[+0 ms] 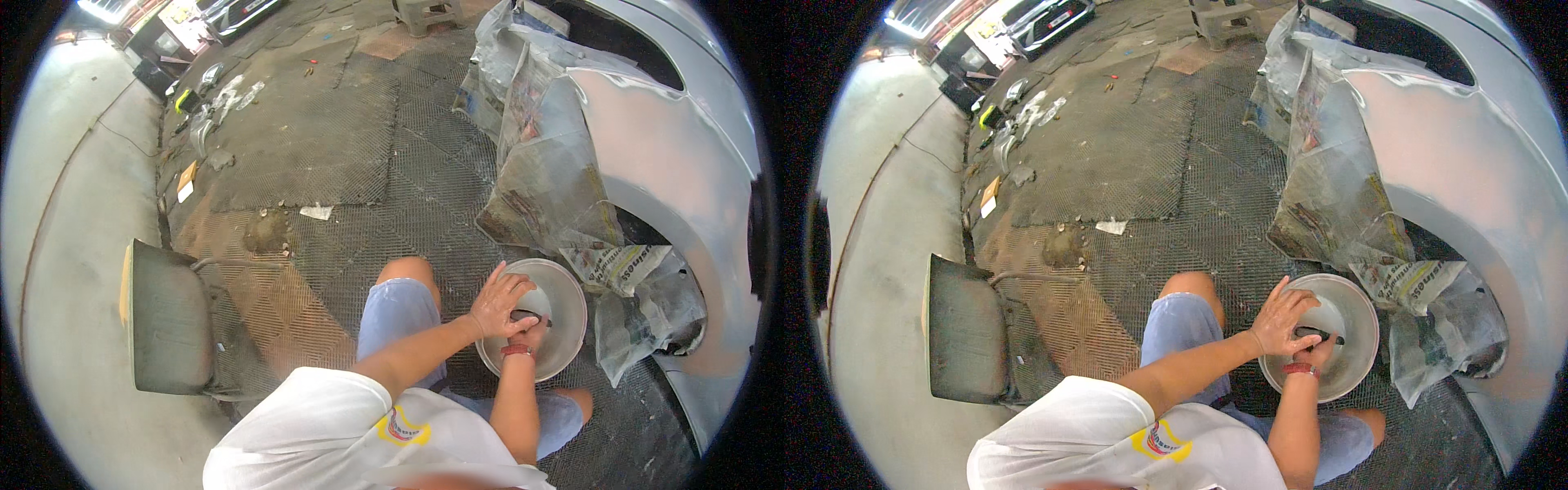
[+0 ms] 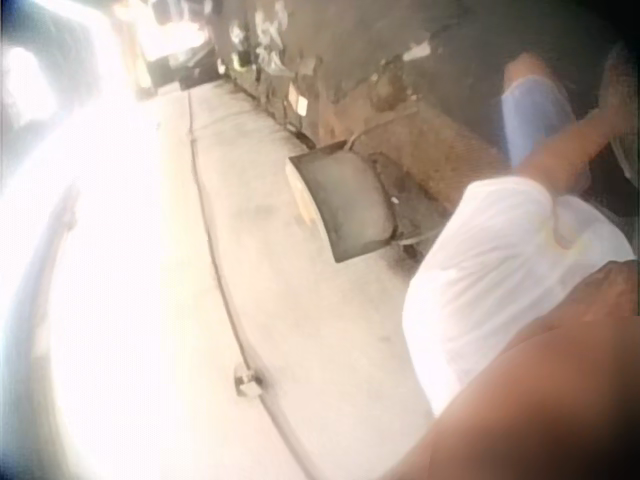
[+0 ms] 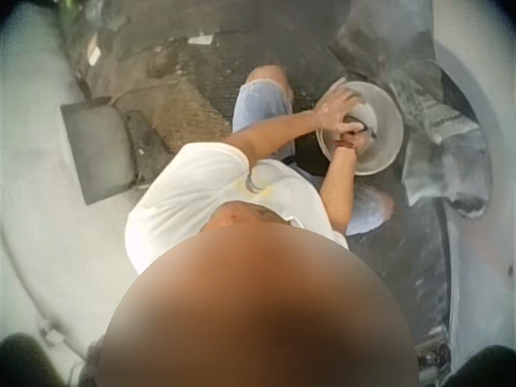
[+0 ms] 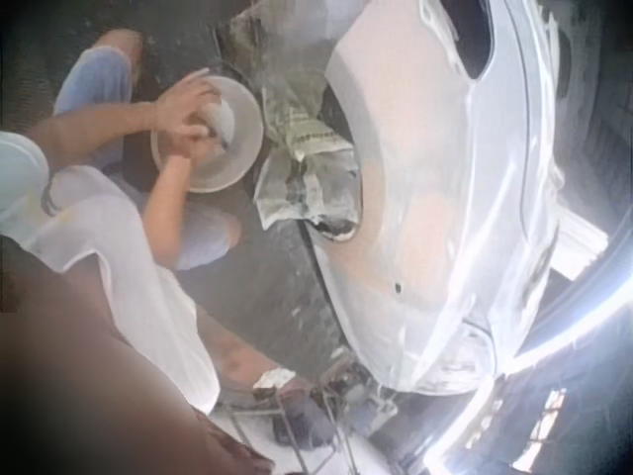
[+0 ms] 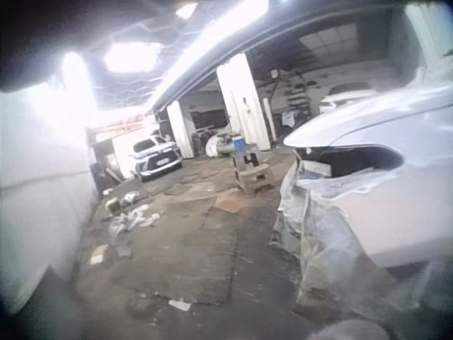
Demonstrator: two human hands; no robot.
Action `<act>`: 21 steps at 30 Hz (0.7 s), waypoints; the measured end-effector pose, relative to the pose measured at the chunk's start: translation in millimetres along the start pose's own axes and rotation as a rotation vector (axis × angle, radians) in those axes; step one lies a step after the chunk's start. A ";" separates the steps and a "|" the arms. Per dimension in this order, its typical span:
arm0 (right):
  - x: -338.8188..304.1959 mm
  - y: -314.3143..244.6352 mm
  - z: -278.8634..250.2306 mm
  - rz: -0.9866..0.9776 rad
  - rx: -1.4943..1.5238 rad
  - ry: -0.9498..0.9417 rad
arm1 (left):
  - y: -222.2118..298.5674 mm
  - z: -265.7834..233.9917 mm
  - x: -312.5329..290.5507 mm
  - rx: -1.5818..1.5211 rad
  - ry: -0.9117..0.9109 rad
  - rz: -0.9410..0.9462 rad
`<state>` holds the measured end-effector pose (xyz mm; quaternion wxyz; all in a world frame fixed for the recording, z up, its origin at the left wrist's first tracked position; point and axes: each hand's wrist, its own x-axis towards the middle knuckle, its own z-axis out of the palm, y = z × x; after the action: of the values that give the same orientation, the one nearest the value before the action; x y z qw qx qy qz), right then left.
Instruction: The person sands a white car bumper with a wet sanding block, repeatedly dipping the block into a bucket of water and rubbing the surface. The person occasionally wipes the sanded area with their hand to check the surface.
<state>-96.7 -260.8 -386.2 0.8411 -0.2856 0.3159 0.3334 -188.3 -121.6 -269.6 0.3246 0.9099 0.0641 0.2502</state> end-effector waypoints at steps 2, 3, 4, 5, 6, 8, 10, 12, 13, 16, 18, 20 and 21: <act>25.4 2.9 -5.9 0.082 -0.047 0.068 | 1.0 0.3 0.7 -0.002 0.038 -0.020; 38.7 7.4 -7.7 0.079 -0.044 0.170 | 0.5 0.9 0.8 -0.017 0.039 -0.037; 51.6 12.0 -9.2 0.099 -0.089 0.102 | 0.0 1.9 0.6 -0.037 0.034 -0.061; 62.5 17.3 -11.6 0.106 -0.101 0.116 | -1.1 2.9 0.6 -0.038 0.025 -0.060; 72.5 22.8 -13.4 0.111 -0.114 0.129 | -1.9 3.7 -0.1 -0.042 0.008 -0.068; 85.8 32.7 -19.4 0.118 -0.128 0.150 | -3.8 5.0 -1.3 -0.062 0.007 -0.085; 93.2 41.2 -25.6 0.120 -0.135 0.178 | -5.4 5.3 -1.8 -0.051 -0.020 -0.090; 98.8 48.6 -30.4 0.119 -0.144 0.192 | -7.0 5.5 -1.3 -0.047 -0.051 -0.095; 102.0 51.5 -31.2 0.119 -0.146 0.195 | -7.8 5.5 -0.6 -0.071 -0.034 -0.096; 110.5 54.1 -31.0 0.118 -0.160 0.190 | -9.2 7.3 2.4 -0.086 -0.032 -0.096; 112.7 47.9 -27.8 0.107 -0.170 0.170 | -10.2 9.4 4.6 -0.071 -0.050 -0.087; 106.7 35.4 -22.7 0.085 -0.158 0.139 | -12.6 11.6 7.2 -0.028 -0.005 -0.073; 98.9 26.3 -20.4 0.064 -0.159 0.133 | -14.1 12.9 8.8 -0.035 -0.011 -0.056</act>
<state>-66.0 -221.1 -477.7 0.7818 -0.3626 0.3526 0.3646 -173.7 -115.3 -283.3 0.3478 0.9033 0.0832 0.2369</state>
